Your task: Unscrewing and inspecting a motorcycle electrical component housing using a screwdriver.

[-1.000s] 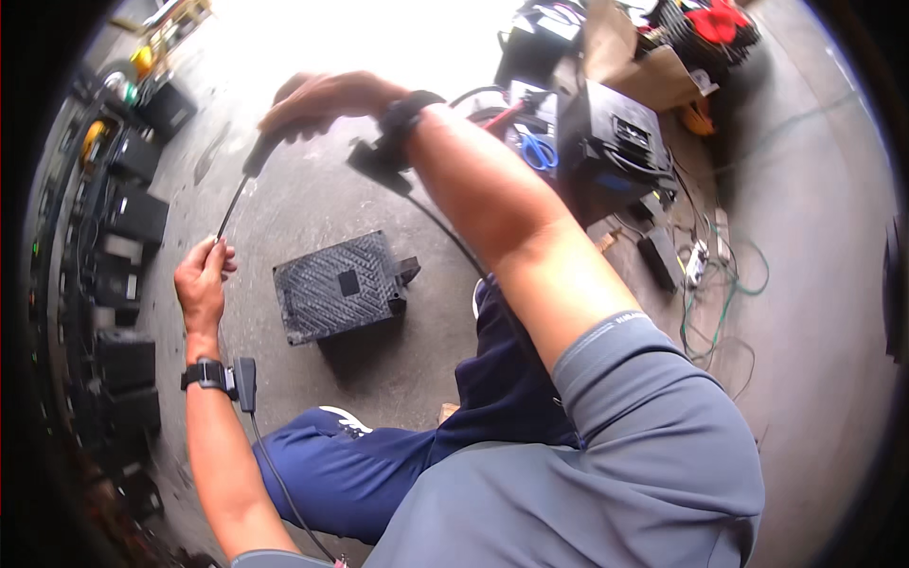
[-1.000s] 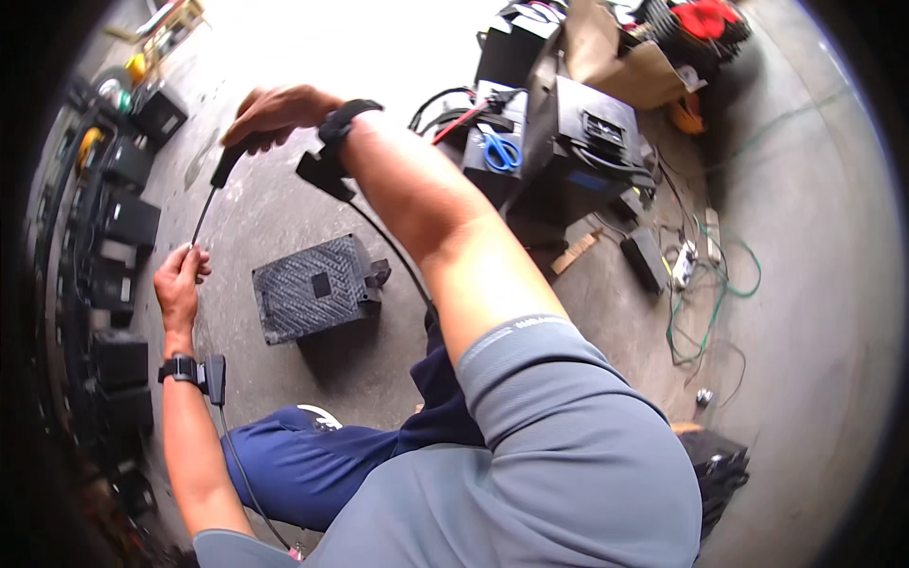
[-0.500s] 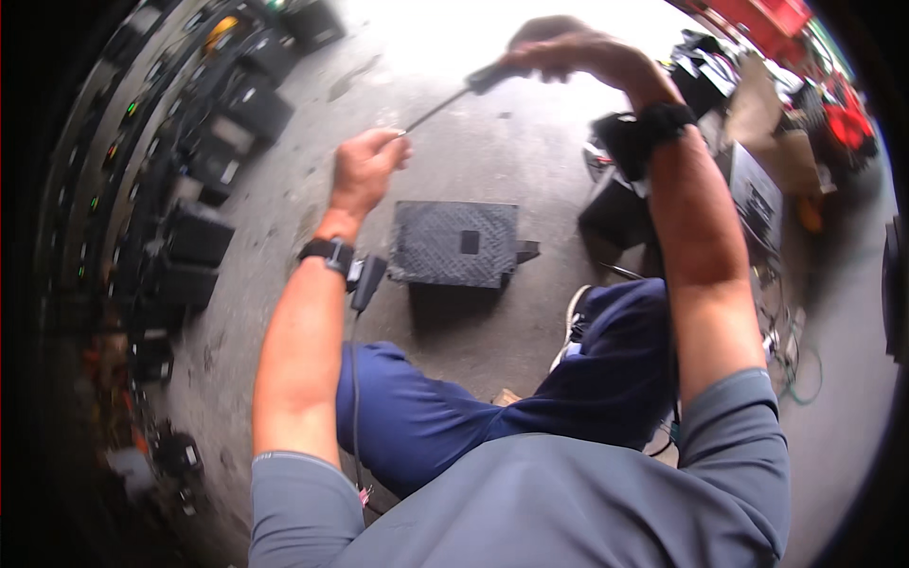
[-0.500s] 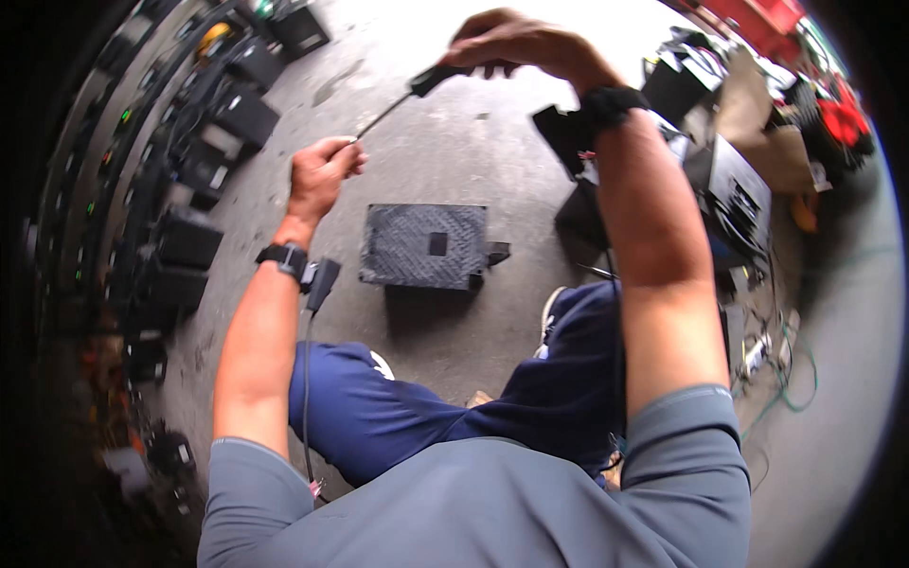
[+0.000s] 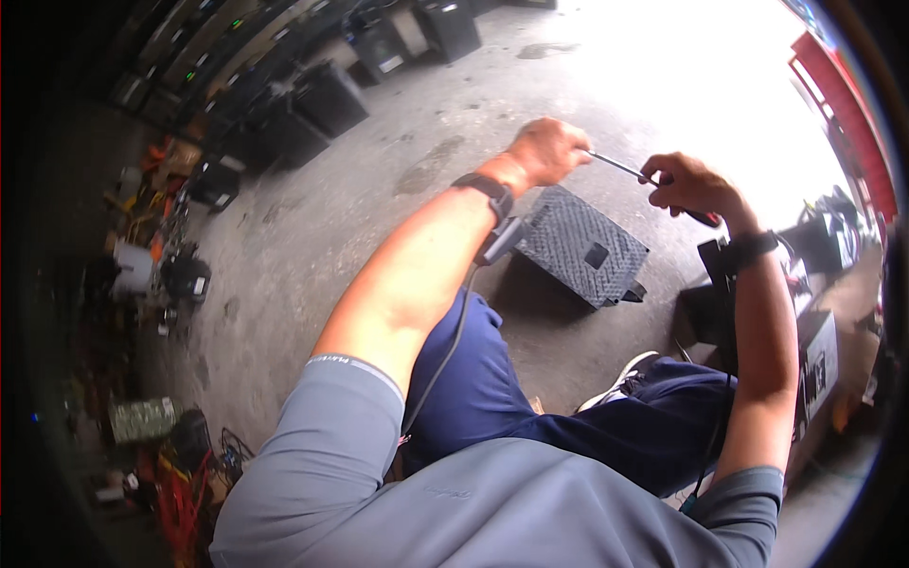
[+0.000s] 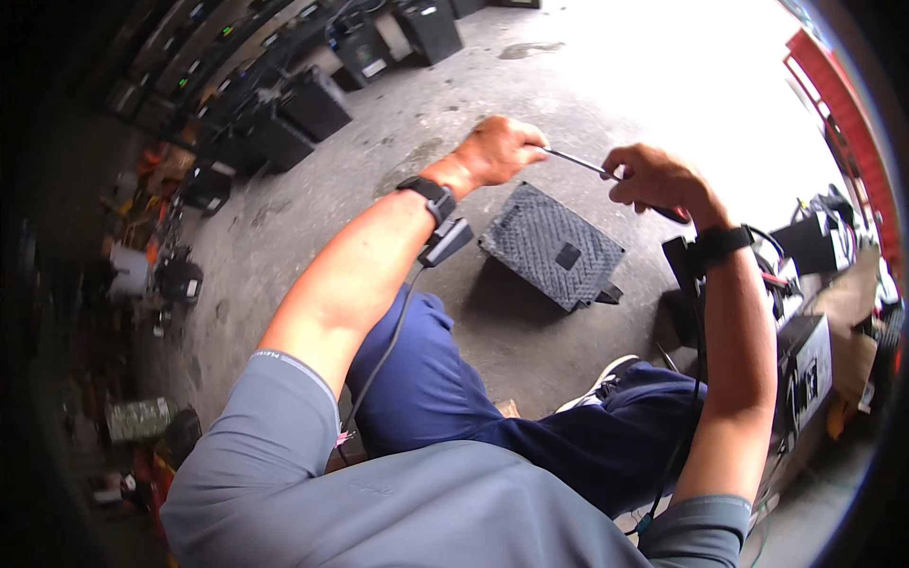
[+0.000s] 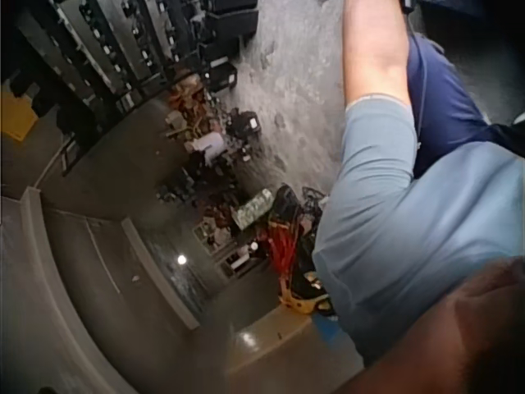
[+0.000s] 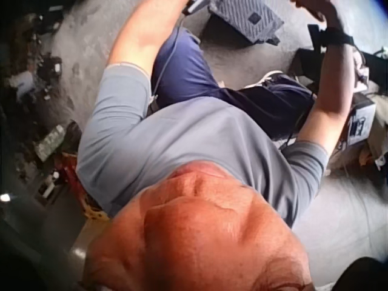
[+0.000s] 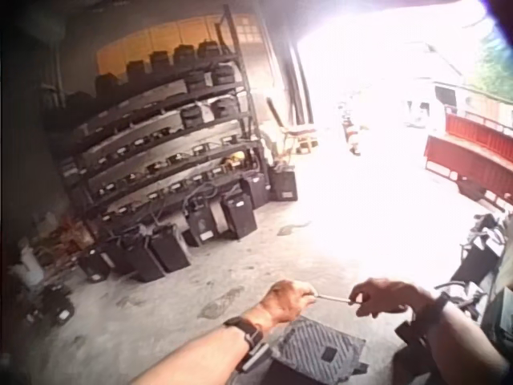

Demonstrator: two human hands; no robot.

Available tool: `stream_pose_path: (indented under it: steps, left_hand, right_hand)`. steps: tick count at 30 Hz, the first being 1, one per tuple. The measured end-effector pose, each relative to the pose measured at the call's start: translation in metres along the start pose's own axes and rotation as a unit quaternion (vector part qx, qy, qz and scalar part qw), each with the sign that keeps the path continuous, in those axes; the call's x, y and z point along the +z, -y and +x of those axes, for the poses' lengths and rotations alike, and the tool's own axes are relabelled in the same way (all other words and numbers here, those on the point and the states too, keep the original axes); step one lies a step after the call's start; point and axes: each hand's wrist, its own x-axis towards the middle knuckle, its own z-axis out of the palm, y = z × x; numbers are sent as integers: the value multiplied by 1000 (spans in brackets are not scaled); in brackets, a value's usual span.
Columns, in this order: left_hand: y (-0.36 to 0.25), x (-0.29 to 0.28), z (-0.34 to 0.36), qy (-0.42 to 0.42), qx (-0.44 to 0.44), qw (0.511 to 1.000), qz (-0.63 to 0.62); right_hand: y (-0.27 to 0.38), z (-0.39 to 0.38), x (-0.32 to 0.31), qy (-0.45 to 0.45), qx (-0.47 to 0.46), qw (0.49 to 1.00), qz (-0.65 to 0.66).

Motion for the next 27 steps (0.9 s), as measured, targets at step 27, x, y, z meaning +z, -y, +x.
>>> stream_pose_path:
  steps: [27]
  left_hand:
    - [-31, -1, 3, 152, 17, 974, 166]
  right_hand:
    - [21, 30, 58, -1, -99, 977, 190]
